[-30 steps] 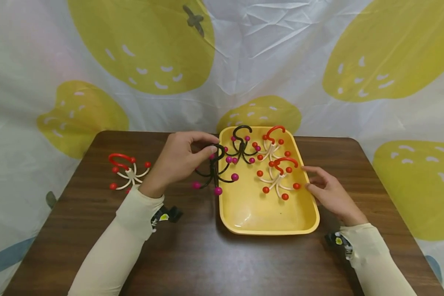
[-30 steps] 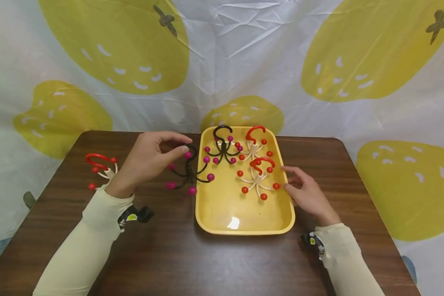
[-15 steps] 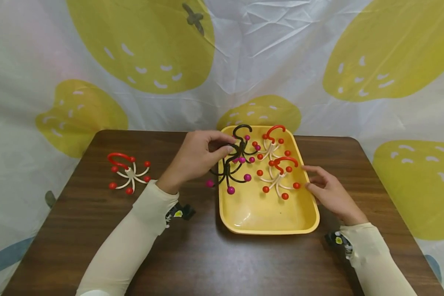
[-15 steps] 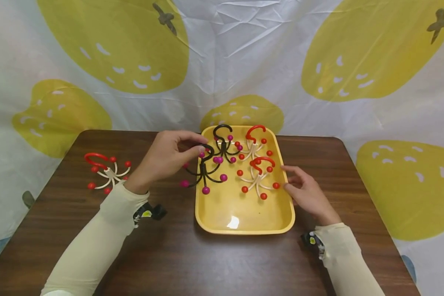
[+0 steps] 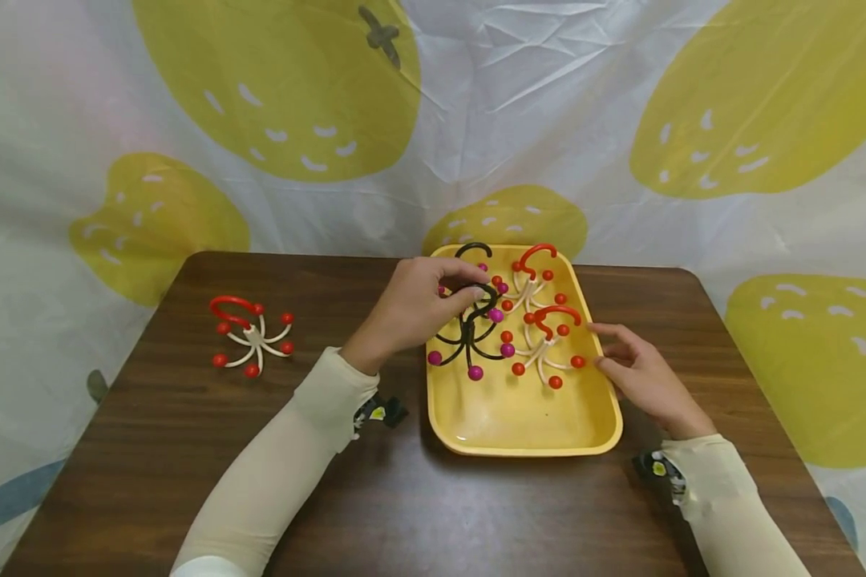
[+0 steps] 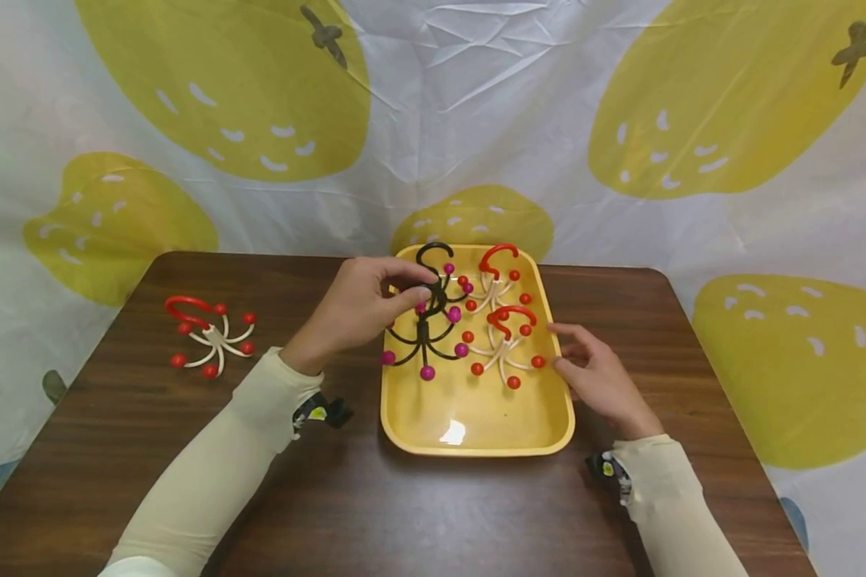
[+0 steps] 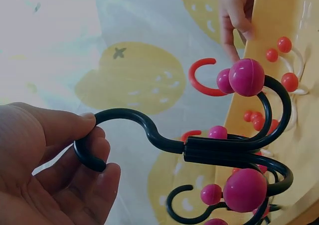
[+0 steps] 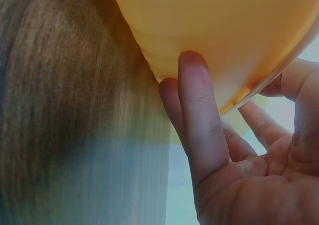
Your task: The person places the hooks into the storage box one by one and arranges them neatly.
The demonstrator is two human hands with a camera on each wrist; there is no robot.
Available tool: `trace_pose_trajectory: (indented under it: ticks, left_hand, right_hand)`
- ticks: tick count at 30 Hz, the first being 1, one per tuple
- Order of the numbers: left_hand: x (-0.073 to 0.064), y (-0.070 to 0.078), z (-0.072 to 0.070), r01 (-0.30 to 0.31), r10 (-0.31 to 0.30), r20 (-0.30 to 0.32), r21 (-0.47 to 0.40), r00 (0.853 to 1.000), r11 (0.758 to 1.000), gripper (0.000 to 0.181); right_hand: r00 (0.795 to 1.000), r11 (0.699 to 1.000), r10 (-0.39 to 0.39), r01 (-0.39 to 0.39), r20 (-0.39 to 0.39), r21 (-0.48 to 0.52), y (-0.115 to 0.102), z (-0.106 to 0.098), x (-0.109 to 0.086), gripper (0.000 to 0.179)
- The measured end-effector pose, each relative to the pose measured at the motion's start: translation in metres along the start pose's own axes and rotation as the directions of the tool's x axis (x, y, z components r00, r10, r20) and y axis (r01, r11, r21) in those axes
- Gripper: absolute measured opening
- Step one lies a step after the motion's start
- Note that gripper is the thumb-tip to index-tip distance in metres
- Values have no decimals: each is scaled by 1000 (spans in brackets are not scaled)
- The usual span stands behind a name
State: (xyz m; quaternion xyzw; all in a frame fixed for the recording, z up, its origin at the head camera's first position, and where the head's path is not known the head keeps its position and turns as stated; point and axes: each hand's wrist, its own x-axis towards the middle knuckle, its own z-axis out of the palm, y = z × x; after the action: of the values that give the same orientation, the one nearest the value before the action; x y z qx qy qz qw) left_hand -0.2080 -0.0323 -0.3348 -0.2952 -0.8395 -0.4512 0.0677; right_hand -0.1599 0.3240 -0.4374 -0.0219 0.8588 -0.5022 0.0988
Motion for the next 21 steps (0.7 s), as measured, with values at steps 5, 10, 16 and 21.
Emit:
trace_pose_trajectory:
  ticks: [5,10,16,21]
  left_hand:
    - [3,-4,10,18,-18,38,-9,999,1000,16]
    - [6,-9,17,34,-33,56,-16,998,999,16]
    - [7,-15,22,63,-62,67,-20,996,998,17]
    - [8,-22,27,75,-73,65,-23,995,997,15]
  right_hand:
    - [1000,1000,1,-1,0,-3,2,0,0,55]
    - [1000,1000,4,-4,-4,-4,2,0,0,55]
    - [1000,1000,-5,5,-5,5,2,0,1,55]
    - [1000,1000,-1,1,-6,11,2,0,1,55]
